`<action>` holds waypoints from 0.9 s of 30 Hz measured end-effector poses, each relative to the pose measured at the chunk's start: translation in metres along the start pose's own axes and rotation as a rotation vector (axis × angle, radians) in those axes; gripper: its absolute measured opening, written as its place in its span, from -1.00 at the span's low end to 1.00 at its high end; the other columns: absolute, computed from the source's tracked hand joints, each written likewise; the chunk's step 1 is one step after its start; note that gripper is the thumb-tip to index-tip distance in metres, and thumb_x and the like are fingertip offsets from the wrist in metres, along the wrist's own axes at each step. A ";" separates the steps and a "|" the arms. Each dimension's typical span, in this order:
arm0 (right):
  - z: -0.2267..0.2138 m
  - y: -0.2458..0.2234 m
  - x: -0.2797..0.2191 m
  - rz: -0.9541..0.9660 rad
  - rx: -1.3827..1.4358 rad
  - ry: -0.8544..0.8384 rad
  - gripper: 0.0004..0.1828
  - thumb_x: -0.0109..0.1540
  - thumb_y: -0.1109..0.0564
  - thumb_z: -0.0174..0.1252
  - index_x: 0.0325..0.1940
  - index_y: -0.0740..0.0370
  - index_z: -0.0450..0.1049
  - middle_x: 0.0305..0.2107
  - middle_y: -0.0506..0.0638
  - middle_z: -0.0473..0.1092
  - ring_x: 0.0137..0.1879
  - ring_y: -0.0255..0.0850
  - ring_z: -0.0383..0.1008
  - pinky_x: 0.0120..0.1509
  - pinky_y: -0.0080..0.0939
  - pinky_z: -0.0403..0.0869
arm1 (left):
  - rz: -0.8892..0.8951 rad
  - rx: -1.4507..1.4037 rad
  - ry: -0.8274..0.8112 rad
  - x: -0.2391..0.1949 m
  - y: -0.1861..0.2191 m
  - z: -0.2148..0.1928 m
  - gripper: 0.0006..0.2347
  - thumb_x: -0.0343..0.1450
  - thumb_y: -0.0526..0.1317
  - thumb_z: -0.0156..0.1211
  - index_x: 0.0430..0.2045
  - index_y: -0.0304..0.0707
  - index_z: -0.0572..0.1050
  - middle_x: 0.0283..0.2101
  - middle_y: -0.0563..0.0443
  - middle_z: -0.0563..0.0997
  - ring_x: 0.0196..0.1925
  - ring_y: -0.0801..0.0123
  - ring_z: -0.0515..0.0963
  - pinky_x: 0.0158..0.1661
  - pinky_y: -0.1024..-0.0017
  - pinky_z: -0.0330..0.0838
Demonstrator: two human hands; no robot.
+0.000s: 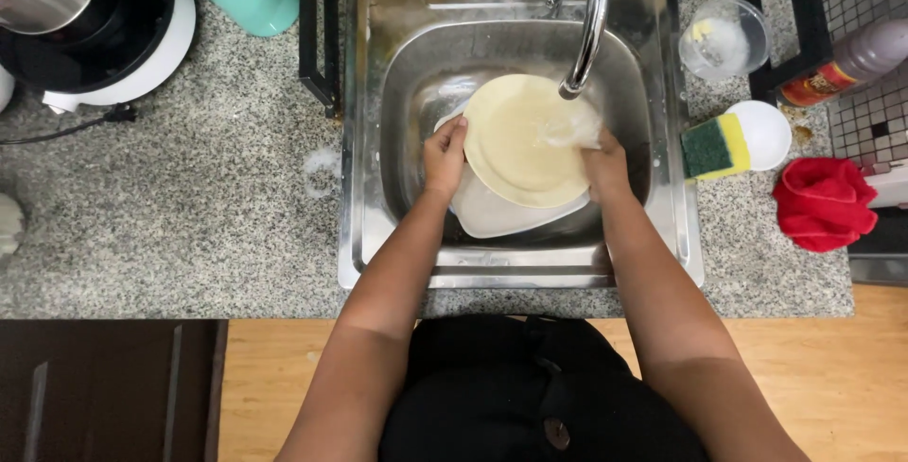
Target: The person washes a white plate and a yellow plate in a kitchen sink using a sponge and running water. They scrub both sides of each plate, rinse them thoroughly, and place the cleaned plates into a dish rack.
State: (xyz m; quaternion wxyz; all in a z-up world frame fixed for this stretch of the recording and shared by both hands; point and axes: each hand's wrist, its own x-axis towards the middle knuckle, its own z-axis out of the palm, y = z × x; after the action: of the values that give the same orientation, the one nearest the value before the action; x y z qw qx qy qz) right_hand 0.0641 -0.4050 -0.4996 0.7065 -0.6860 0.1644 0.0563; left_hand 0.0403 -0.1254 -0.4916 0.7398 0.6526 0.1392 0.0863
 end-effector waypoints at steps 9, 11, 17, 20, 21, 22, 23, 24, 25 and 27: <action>0.004 -0.013 -0.004 0.161 0.144 -0.063 -0.31 0.26 0.37 0.13 0.49 0.18 0.21 0.14 0.09 0.45 0.14 -0.15 0.52 0.17 -0.17 0.54 | 0.063 -0.001 -0.079 -0.006 0.012 0.002 -0.64 0.53 -0.11 0.16 0.16 -0.34 0.53 0.07 -0.11 0.59 0.03 0.36 0.59 0.06 0.45 0.43; 0.010 -0.024 -0.013 0.171 0.156 -0.065 -0.30 0.26 0.36 0.11 0.50 0.14 0.21 0.15 0.09 0.45 0.15 -0.14 0.52 0.19 -0.17 0.55 | 0.078 0.027 -0.080 -0.007 0.014 0.002 -0.64 0.53 -0.12 0.16 0.17 -0.33 0.53 0.09 -0.12 0.58 0.06 0.33 0.58 0.10 0.43 0.41; 0.011 -0.026 -0.014 -0.028 0.287 -0.080 -0.40 0.30 0.39 0.06 0.44 0.14 0.25 0.17 0.09 0.44 0.20 -0.14 0.51 0.26 -0.16 0.56 | 0.081 0.347 -0.060 -0.008 0.001 0.005 -0.59 0.46 -0.22 0.18 0.24 -0.28 0.41 0.01 -0.15 0.66 -0.13 0.24 0.64 -0.08 0.39 0.49; 0.010 -0.028 -0.020 -0.140 0.258 -0.034 -0.41 0.31 0.40 0.05 0.42 0.12 0.25 0.18 0.07 0.43 0.22 -0.16 0.49 0.30 -0.18 0.52 | -0.266 0.323 -0.187 -0.014 0.000 0.006 -0.57 0.45 -0.27 0.10 0.25 -0.25 0.28 -0.05 -0.17 0.62 -0.24 0.32 0.69 -0.32 0.40 0.67; 0.012 -0.032 -0.022 -0.198 0.219 -0.009 -0.42 0.31 0.40 0.06 0.42 0.16 0.26 0.18 0.08 0.43 0.22 -0.17 0.49 0.31 -0.20 0.51 | -0.300 0.345 -0.263 -0.014 -0.007 0.005 -0.57 0.47 -0.29 0.09 0.27 -0.29 0.23 -0.15 -0.23 0.66 -0.32 0.29 0.69 -0.37 0.41 0.64; 0.013 -0.036 -0.024 -0.256 0.180 0.016 -0.44 0.31 0.40 0.06 0.41 0.20 0.27 0.19 0.08 0.44 0.22 -0.18 0.50 0.32 -0.22 0.50 | -0.333 0.367 -0.338 -0.012 -0.014 0.004 -0.56 0.49 -0.31 0.07 0.28 -0.33 0.19 -0.24 -0.30 0.69 -0.41 0.26 0.70 -0.42 0.42 0.61; 0.012 -0.036 -0.026 -0.256 0.181 0.018 -0.44 0.31 0.40 0.06 0.41 0.20 0.27 0.19 0.08 0.44 0.22 -0.18 0.50 0.32 -0.22 0.50 | -0.334 0.368 -0.340 -0.012 -0.020 0.004 -0.56 0.49 -0.31 0.07 0.28 -0.33 0.19 -0.24 -0.30 0.69 -0.41 0.26 0.70 -0.42 0.42 0.61; 0.011 -0.037 -0.029 -0.362 0.178 0.004 -0.45 0.34 0.37 0.08 0.43 0.24 0.25 0.22 0.10 0.42 0.26 -0.17 0.47 0.36 -0.22 0.46 | -0.304 0.366 -0.342 -0.012 -0.025 0.005 -0.58 0.47 -0.32 0.11 0.24 -0.36 0.24 -0.25 -0.20 0.67 -0.41 0.31 0.70 -0.41 0.42 0.62; 0.010 -0.039 -0.030 -0.469 0.175 -0.011 -0.46 0.37 0.35 0.09 0.45 0.28 0.23 0.25 0.13 0.40 0.29 -0.16 0.44 0.40 -0.22 0.42 | -0.273 0.365 -0.343 -0.011 -0.030 0.005 -0.60 0.45 -0.32 0.16 0.20 -0.39 0.29 -0.25 -0.11 0.65 -0.41 0.36 0.69 -0.40 0.41 0.63; 0.008 -0.038 -0.032 -0.554 0.052 0.042 -0.46 0.39 0.32 0.10 0.46 0.32 0.21 0.31 0.13 0.32 0.35 -0.15 0.37 0.45 -0.21 0.35 | -0.308 0.321 -0.358 -0.009 -0.031 0.006 -0.60 0.45 -0.29 0.18 0.18 -0.39 0.31 -0.29 -0.07 0.64 -0.43 0.39 0.67 -0.39 0.44 0.62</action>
State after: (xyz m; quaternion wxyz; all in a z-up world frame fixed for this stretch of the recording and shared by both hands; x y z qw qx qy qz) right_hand 0.0473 -0.3944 -0.4533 0.7088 -0.6875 -0.0137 -0.1574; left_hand 0.0317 -0.1385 -0.5210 0.6441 0.7374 0.1157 -0.1670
